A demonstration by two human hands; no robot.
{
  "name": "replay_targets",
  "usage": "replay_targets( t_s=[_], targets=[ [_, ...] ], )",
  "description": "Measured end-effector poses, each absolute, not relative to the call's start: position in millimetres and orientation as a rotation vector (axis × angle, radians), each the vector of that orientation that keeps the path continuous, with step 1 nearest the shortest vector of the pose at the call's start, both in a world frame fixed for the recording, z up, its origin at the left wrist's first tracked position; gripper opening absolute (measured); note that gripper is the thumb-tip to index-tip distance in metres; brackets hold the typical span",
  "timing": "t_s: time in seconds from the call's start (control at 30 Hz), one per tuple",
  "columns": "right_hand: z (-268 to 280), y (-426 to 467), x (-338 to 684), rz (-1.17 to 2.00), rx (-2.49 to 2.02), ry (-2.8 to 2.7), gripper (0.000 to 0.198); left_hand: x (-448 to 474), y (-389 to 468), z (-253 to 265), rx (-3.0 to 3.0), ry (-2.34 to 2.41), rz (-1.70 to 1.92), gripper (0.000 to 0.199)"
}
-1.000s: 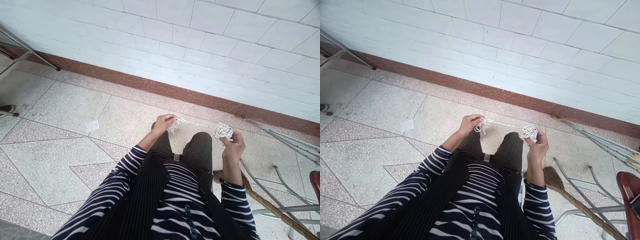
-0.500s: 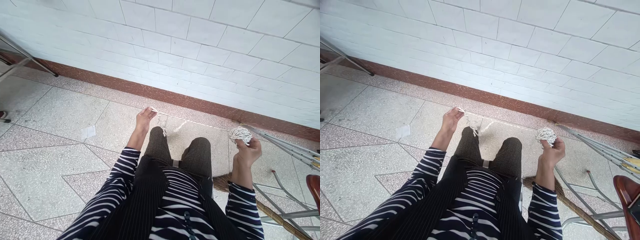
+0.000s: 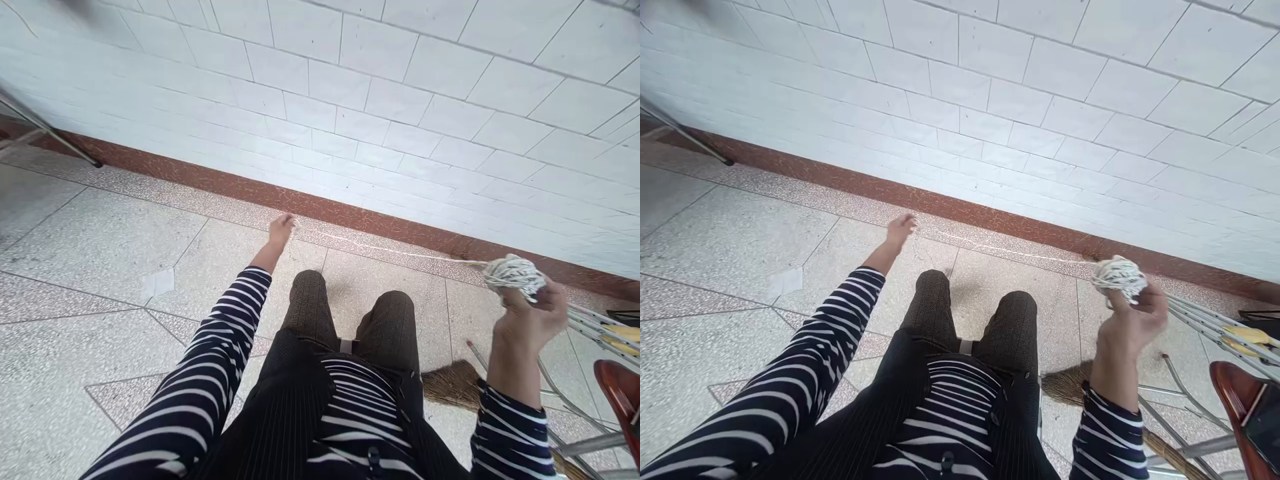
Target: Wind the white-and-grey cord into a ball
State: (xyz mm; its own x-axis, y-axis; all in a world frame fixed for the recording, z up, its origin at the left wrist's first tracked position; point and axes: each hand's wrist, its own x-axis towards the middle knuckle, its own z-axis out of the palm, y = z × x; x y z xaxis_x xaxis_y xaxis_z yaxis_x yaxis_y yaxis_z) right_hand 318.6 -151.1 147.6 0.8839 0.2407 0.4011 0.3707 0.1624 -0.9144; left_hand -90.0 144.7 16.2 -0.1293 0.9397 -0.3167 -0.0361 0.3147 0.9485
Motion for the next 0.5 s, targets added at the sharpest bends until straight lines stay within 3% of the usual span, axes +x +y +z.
replay_targets(
  t_s=[0.17, 0.33, 0.5],
  targets=[
    [141, -106, 253, 0.362, -1.446, -0.762, 0.053, -16, 90, 0, 1.420, 1.326, 0.634, 0.030],
    [134, -74, 206, 0.644, -1.436, -0.913, 0.054, 52, 31, 14, 1.615, 0.749, 0.679, 0.054],
    [138, -66, 192, 0.694, -1.398, -0.993, 0.051, 80, 4, 24, 1.616, 0.685, 0.687, 0.020]
  ],
)
